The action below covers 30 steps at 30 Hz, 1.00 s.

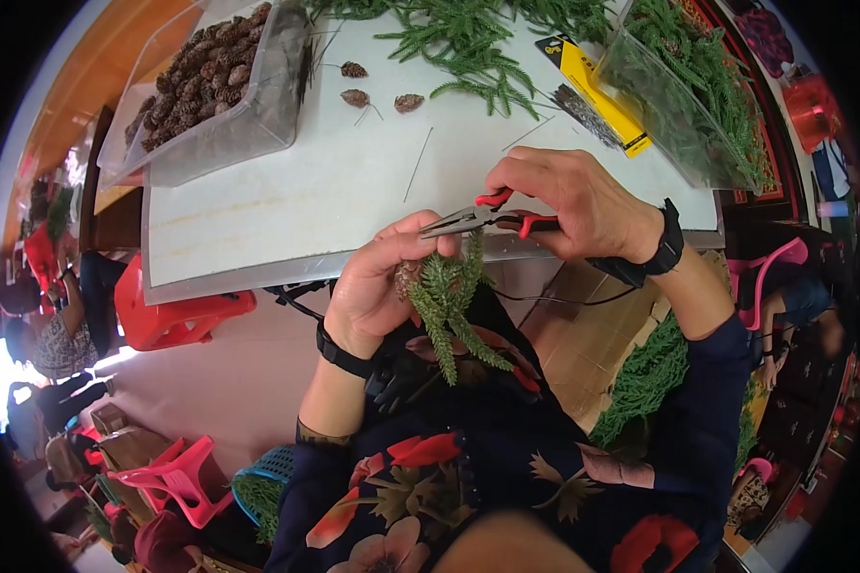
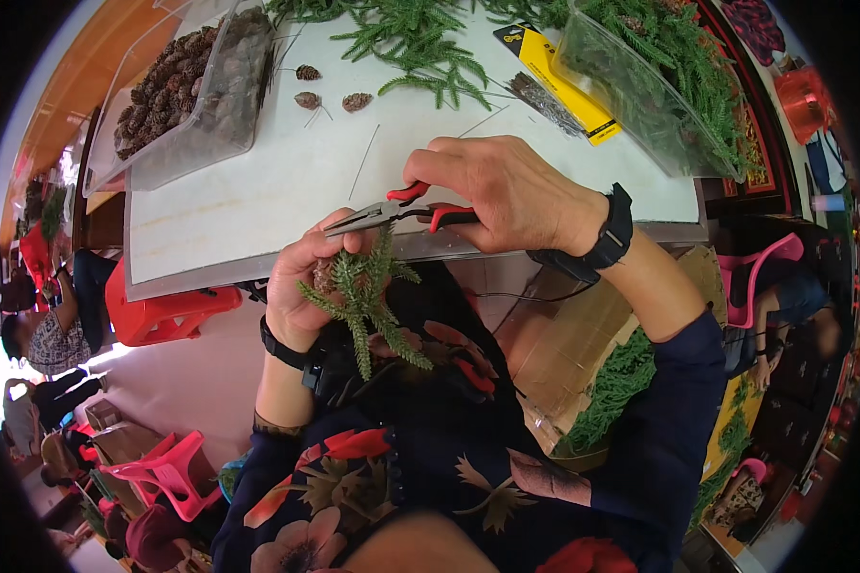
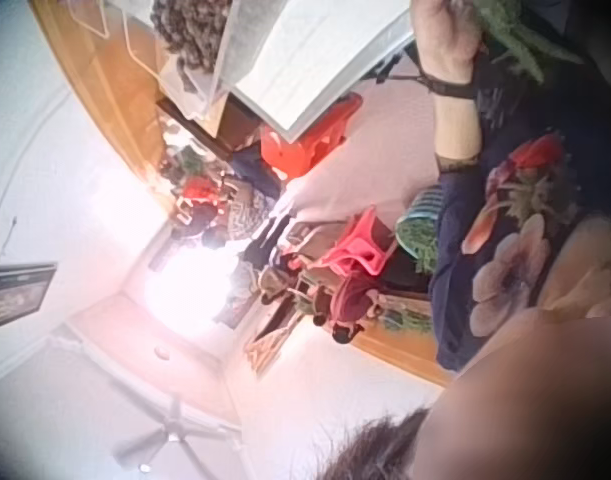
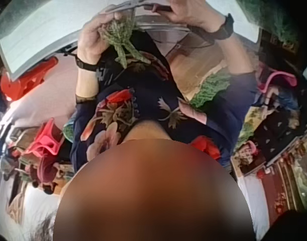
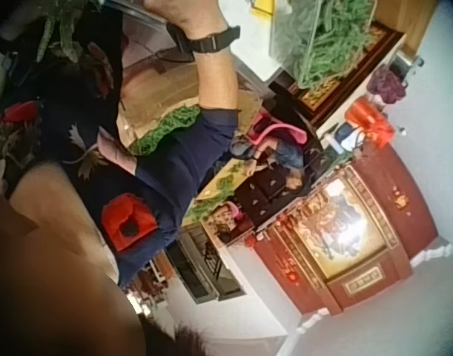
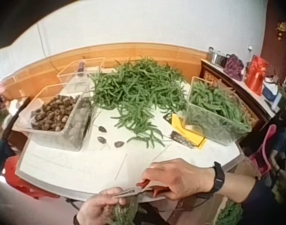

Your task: Trimming green branches and attaching small pine cones to create decorative foliage pieces.

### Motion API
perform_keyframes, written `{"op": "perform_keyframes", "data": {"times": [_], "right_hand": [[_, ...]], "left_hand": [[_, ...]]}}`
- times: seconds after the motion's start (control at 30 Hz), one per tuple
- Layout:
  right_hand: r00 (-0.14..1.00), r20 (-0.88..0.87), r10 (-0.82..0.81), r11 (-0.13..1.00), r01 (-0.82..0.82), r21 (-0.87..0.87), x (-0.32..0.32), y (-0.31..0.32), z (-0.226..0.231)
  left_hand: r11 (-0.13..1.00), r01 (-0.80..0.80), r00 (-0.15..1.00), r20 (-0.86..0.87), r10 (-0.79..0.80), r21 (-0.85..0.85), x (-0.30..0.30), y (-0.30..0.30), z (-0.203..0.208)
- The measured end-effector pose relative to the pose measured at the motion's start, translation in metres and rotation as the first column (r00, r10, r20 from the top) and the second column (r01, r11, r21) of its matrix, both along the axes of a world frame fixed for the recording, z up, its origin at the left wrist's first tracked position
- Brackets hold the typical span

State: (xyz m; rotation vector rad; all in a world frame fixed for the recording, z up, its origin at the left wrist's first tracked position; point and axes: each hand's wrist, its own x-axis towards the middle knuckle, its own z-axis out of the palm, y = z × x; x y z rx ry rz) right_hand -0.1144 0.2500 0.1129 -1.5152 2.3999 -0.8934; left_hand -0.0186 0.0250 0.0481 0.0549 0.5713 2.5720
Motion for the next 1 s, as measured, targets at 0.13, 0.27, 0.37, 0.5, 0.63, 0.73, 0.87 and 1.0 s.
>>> {"op": "perform_keyframes", "data": {"times": [0.13, 0.27, 0.37, 0.5, 0.63, 0.73, 0.87, 1.0], "right_hand": [[1.0, 0.01, -0.015, 0.998, 0.014, 0.067, 0.0, 0.003, 0.006], [0.994, 0.082, -0.07, 0.982, 0.054, 0.184, 0.001, 0.005, 0.018], [0.979, 0.162, -0.125, 0.953, 0.073, 0.295, 0.0, 0.004, 0.033], [0.96, 0.232, -0.159, 0.893, 0.04, 0.447, -0.001, 0.001, 0.045], [0.941, 0.277, -0.196, 0.867, 0.034, 0.497, -0.001, 0.001, 0.032], [0.943, 0.217, -0.253, 0.894, 0.142, 0.425, 0.003, 0.004, 0.027], [0.953, 0.116, -0.279, 0.899, 0.217, 0.381, 0.019, 0.007, 0.017], [0.947, 0.124, -0.298, 0.908, 0.241, 0.342, 0.026, 0.005, 0.008]], "left_hand": [[0.997, -0.017, 1.0, 0.001, 0.017, -0.076, 0.002, 0.001, -0.001], [0.956, -0.114, 0.988, 0.068, 0.137, -0.269, 0.006, 0.005, 0.01], [0.964, -0.134, 0.98, 0.113, 0.163, -0.231, 0.006, 0.01, 0.013], [0.936, -0.131, 0.989, 0.016, 0.144, -0.326, 0.005, 0.011, 0.008], [0.582, -0.328, 0.944, -0.235, 0.232, -0.744, 0.006, 0.022, 0.015], [0.634, -0.384, 0.915, -0.183, 0.36, -0.671, 0.005, 0.025, 0.01], [0.63, -0.416, 0.888, -0.144, 0.437, -0.656, 0.004, 0.022, 0.008], [0.612, -0.446, 0.875, -0.173, 0.453, -0.653, 0.003, 0.021, 0.006]]}}
